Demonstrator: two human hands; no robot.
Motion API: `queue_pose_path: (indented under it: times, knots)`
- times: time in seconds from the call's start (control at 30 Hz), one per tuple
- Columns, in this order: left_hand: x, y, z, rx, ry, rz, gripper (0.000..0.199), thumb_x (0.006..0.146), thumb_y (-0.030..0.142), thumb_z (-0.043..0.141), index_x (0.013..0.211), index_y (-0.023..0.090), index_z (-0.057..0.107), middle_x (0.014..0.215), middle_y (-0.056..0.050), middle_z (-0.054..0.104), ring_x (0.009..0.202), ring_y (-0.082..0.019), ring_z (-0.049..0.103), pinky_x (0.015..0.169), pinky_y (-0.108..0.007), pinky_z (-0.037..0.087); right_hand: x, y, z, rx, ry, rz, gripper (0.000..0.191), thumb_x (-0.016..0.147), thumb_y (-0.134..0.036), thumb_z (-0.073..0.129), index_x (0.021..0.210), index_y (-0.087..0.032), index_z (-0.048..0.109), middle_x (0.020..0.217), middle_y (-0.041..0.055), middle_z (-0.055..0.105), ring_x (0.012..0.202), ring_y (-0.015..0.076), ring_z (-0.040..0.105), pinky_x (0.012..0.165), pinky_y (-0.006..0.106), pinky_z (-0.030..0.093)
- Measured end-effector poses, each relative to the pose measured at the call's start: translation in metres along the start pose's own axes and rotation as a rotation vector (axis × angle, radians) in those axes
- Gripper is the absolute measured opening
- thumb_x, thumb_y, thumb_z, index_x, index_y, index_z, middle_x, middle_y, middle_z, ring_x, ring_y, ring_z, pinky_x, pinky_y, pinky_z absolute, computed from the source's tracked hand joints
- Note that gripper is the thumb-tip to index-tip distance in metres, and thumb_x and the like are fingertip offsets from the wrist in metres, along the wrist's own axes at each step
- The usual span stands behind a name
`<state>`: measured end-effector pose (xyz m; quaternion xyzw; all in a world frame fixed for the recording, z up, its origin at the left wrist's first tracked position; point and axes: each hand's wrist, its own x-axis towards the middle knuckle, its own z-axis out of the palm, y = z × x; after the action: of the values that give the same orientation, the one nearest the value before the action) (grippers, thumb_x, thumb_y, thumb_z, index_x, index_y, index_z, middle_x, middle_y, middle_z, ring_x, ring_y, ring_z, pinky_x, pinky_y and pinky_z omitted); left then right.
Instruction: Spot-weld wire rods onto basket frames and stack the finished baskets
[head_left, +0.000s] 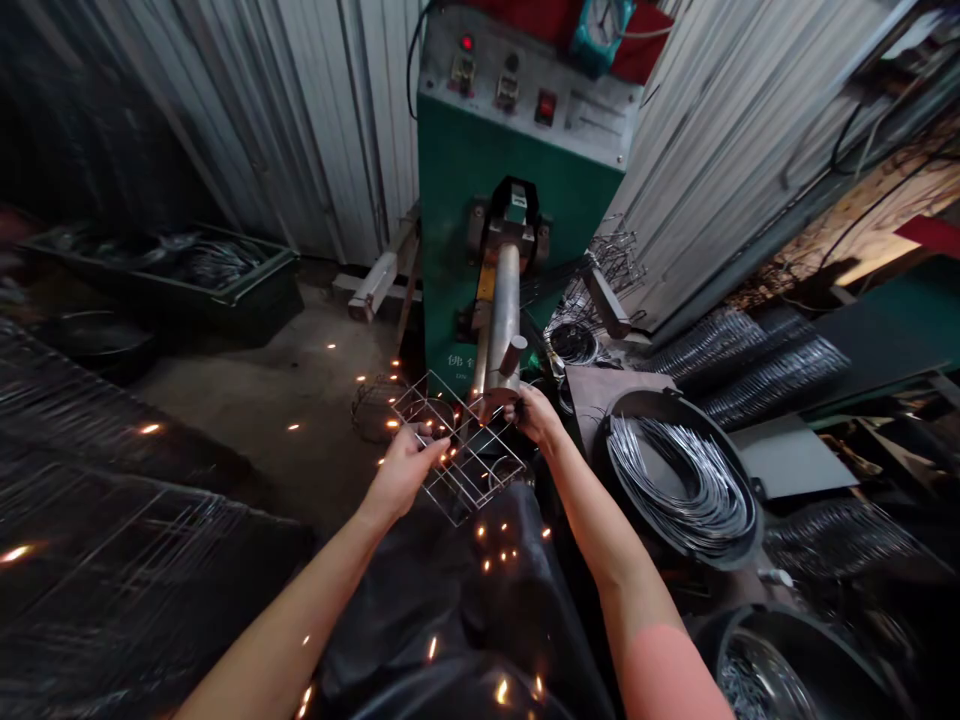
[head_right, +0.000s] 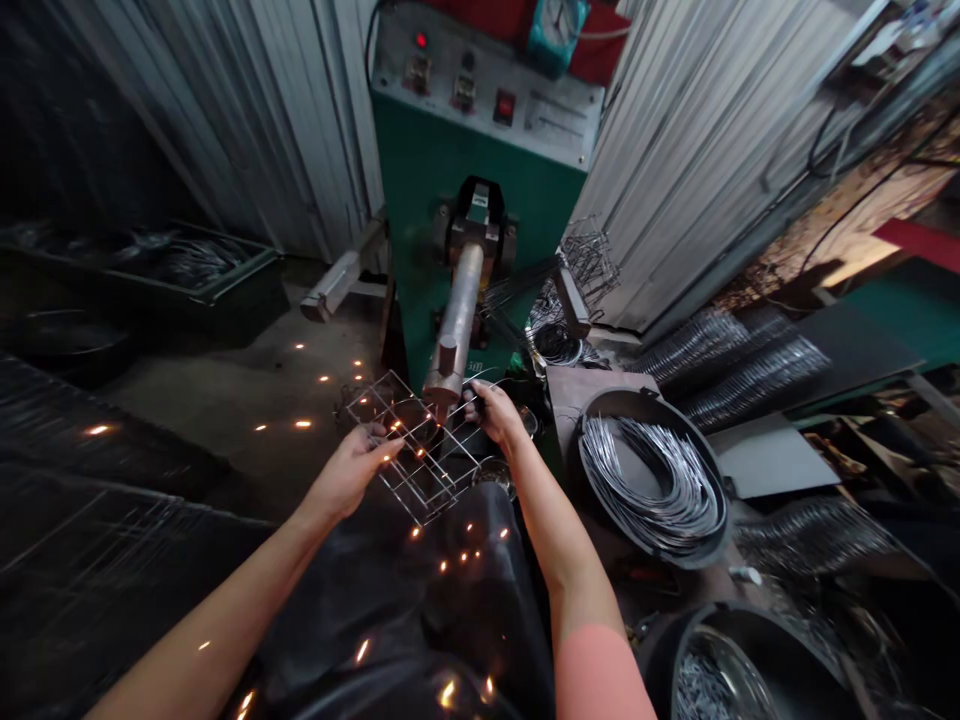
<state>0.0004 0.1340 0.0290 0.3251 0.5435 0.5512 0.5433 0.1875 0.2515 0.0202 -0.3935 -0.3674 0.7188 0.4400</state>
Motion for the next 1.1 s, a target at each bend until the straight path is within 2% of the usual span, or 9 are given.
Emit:
queue_pose_path:
  times: [0.23,0.43,0.53,0.6,0.67,0.8,0.87,0.97,1.1]
  knots:
    - [0.000,-0.006,-0.006,-0.005,-0.058,-0.001,0.042,0.055,0.037,0.072,0.084,0.017,0.048,0.064,0.006,0.053,0.055,-0.010,0.051,0.056,-0.025,0.040,-0.022,-0.011,0.008,-0.005,0.002,-0.012,0.026,0.066,-0.032,0.071,0.075,-0.017,0.051,0.056,-0.0063,0.051,0.044,0.0051,0.047,0.039,0.014,0.040]
    - [-0.037,-0.039,-0.036,0.062,-0.140,0.111,0.039,0.062,0.033,0.070,0.092,0.018,0.051,0.063,0.006,0.054,0.061,-0.011,0.054,0.064,-0.026,0.042,-0.086,0.017,0.027,-0.080,0.077,-0.083,0.034,0.068,-0.042,0.067,0.090,-0.018,0.054,0.061,-0.0055,0.054,0.046,0.0066,0.049,0.042,0.018,0.042]
    - [-0.062,-0.046,-0.061,0.009,-0.166,0.061,0.042,0.059,0.031,0.074,0.093,0.018,0.053,0.064,0.005,0.056,0.061,-0.012,0.056,0.064,-0.026,0.044,-0.128,0.022,0.038,-0.322,0.007,-0.099,0.035,0.073,-0.048,0.061,0.091,-0.018,0.058,0.064,-0.0033,0.057,0.048,0.0086,0.051,0.046,0.022,0.044]
    - [-0.076,-0.044,-0.079,-0.063,-0.182,0.014,0.042,0.059,0.030,0.075,0.093,0.018,0.054,0.062,0.005,0.057,0.060,-0.012,0.056,0.068,-0.027,0.046,-0.157,0.011,0.041,-0.638,-0.109,-0.159,0.031,0.074,-0.046,0.061,0.084,-0.017,0.062,0.065,-0.0008,0.059,0.055,0.0118,0.055,0.055,0.025,0.046]
    - [-0.088,-0.038,-0.096,-0.139,-0.225,-0.003,0.039,0.061,0.029,0.074,0.093,0.017,0.056,0.059,0.005,0.057,0.058,-0.011,0.055,0.074,-0.032,0.048,-0.184,-0.010,0.041,-0.903,-0.106,-0.337,0.024,0.075,-0.041,0.062,0.080,-0.017,0.065,0.071,0.0021,0.063,0.068,0.0156,0.059,0.066,0.028,0.047]
    - [-0.107,-0.029,-0.119,-0.270,-0.328,0.015,0.032,0.062,0.027,0.074,0.088,0.016,0.059,0.055,0.005,0.057,0.052,-0.010,0.051,0.086,-0.043,0.047,-0.214,-0.060,0.032,-1.041,0.230,-0.799,0.036,0.074,-0.040,0.063,0.103,-0.020,0.062,0.102,0.0075,0.063,0.093,0.0213,0.057,0.082,0.034,0.044]
    - [-0.115,-0.027,-0.122,-0.336,-0.376,0.015,0.029,0.063,0.026,0.073,0.087,0.017,0.061,0.054,0.006,0.055,0.051,-0.009,0.050,0.091,-0.048,0.044,-0.219,-0.077,0.031,-1.101,0.177,-0.849,0.044,0.074,-0.043,0.061,0.111,-0.020,0.058,0.109,0.0084,0.061,0.097,0.0224,0.055,0.083,0.036,0.043]
    - [-0.121,-0.028,-0.120,-0.451,-0.425,0.014,0.029,0.065,0.026,0.072,0.092,0.018,0.062,0.052,0.007,0.052,0.052,-0.008,0.050,0.096,-0.052,0.040,-0.225,-0.088,0.042,-1.146,0.004,-0.792,0.035,0.082,-0.043,0.047,0.100,-0.016,0.061,0.090,0.0056,0.064,0.081,0.0179,0.058,0.073,0.030,0.044]
    - [-0.110,-0.036,-0.120,-0.426,-0.284,-0.067,0.038,0.061,0.024,0.074,0.096,0.015,0.061,0.071,-0.001,0.064,0.072,-0.015,0.061,0.083,-0.039,0.050,-0.232,-0.083,0.076,-1.170,0.075,-0.848,0.030,0.084,-0.040,0.047,0.076,-0.015,0.061,0.061,-0.0009,0.054,0.059,0.0110,0.048,0.059,0.023,0.038]
